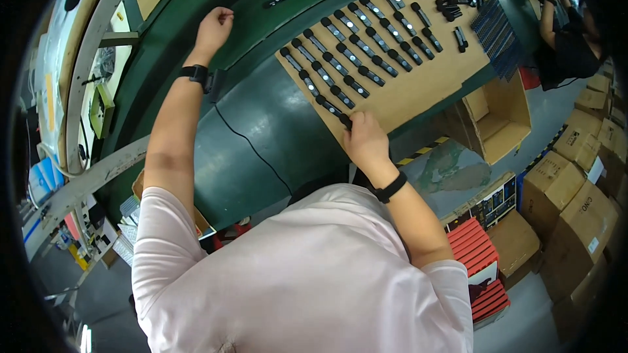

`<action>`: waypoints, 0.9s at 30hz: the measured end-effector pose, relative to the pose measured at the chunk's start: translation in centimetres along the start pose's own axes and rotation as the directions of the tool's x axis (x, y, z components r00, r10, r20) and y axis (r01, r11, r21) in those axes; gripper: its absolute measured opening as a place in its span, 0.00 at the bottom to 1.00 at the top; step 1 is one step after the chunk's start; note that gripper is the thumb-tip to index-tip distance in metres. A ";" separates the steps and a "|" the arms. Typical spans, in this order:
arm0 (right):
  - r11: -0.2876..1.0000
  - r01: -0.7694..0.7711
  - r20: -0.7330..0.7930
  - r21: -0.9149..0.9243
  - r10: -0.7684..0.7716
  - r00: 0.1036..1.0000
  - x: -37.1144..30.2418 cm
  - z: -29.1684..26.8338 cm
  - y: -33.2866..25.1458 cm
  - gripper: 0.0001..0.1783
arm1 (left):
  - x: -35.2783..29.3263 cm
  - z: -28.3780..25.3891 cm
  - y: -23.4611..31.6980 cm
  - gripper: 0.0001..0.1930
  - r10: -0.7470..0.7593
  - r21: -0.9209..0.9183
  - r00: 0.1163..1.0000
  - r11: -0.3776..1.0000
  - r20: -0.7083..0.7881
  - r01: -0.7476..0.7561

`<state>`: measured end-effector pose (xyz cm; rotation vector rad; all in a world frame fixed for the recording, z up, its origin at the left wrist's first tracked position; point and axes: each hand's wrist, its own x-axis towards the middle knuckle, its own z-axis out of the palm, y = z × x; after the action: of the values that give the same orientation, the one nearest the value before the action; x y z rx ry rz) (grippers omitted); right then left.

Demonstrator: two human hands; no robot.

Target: Assembling small electronic components and placing them into trays at a production line workstation.

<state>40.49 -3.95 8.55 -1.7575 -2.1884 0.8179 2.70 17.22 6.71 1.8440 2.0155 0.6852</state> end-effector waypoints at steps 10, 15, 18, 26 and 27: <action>0.997 -0.072 -0.065 0.010 0.072 0.995 -2.1 -3.3 -0.3 0.17 | 1.7 6.0 -0.2 0.16 -0.014 0.062 0.996 0.998 0.087 0.008; 0.996 0.037 -0.169 0.084 -0.023 0.985 -2.4 -5.6 -0.1 0.16 | 0.9 6.9 -1.1 0.16 0.003 0.125 1.000 0.992 0.015 -0.005; 0.986 0.058 -0.182 0.158 -0.029 0.983 -1.3 -7.0 -0.9 0.15 | -0.4 6.0 1.0 0.12 -0.117 -0.259 0.993 0.958 0.034 0.121; 0.821 0.301 -0.290 0.485 -0.174 0.941 4.5 -8.8 -5.4 0.19 | -13.0 -0.9 12.8 0.11 0.051 -0.475 0.998 0.880 0.041 -0.026; 0.820 0.305 -0.289 0.484 -0.179 0.940 5.0 -8.9 -6.1 0.19 | -14.5 -1.4 13.7 0.12 0.085 -0.541 0.995 0.840 0.049 -0.046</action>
<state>38.53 2.50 18.38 -1.2055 -1.7638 0.9715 15.01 3.40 14.14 1.5679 1.5036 1.0636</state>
